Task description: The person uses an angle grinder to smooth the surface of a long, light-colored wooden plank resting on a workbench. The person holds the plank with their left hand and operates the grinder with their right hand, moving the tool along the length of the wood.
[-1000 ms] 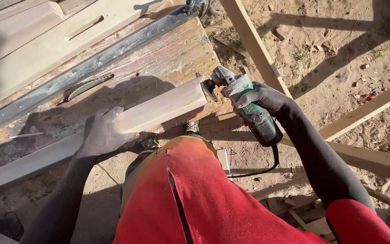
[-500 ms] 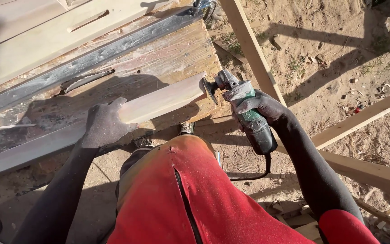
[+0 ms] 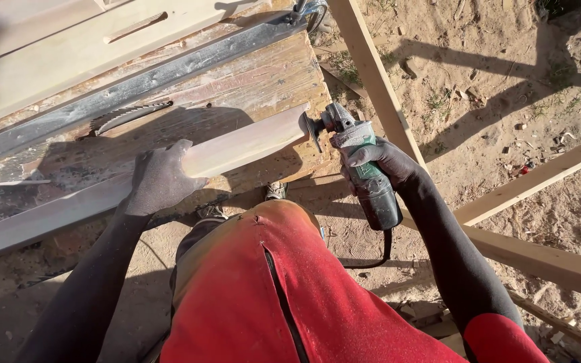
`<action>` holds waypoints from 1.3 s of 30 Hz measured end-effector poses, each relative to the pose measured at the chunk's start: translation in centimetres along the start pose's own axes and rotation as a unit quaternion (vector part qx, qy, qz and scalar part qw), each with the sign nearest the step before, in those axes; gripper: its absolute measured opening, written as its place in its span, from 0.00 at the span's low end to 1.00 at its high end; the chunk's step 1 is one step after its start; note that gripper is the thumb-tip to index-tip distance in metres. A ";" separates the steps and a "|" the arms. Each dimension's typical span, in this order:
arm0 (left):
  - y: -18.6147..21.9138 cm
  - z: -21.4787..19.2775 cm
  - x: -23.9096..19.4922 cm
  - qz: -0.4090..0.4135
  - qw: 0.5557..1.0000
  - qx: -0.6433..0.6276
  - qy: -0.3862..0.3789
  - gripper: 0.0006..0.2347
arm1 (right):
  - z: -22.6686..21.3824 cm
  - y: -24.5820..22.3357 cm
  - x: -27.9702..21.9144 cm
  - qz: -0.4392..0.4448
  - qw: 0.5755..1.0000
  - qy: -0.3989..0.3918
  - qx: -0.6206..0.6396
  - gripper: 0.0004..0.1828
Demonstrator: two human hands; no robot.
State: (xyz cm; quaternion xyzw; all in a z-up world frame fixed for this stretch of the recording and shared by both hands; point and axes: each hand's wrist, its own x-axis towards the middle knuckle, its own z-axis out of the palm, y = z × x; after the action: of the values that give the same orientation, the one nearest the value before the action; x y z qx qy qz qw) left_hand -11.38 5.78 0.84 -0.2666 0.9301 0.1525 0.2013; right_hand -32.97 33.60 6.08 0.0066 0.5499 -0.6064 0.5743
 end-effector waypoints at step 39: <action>0.7 -4.5 -0.1 -0.023 0.996 -0.058 -0.060 0.31 | -3.8 2.7 5.9 -0.054 0.998 0.005 -0.016 0.10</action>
State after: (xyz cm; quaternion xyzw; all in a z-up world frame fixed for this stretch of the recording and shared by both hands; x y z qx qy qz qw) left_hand -13.01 4.61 4.91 -0.2896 0.8997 0.2169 0.2440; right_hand -35.47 32.80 -0.97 -0.0289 0.5617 -0.6276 0.5383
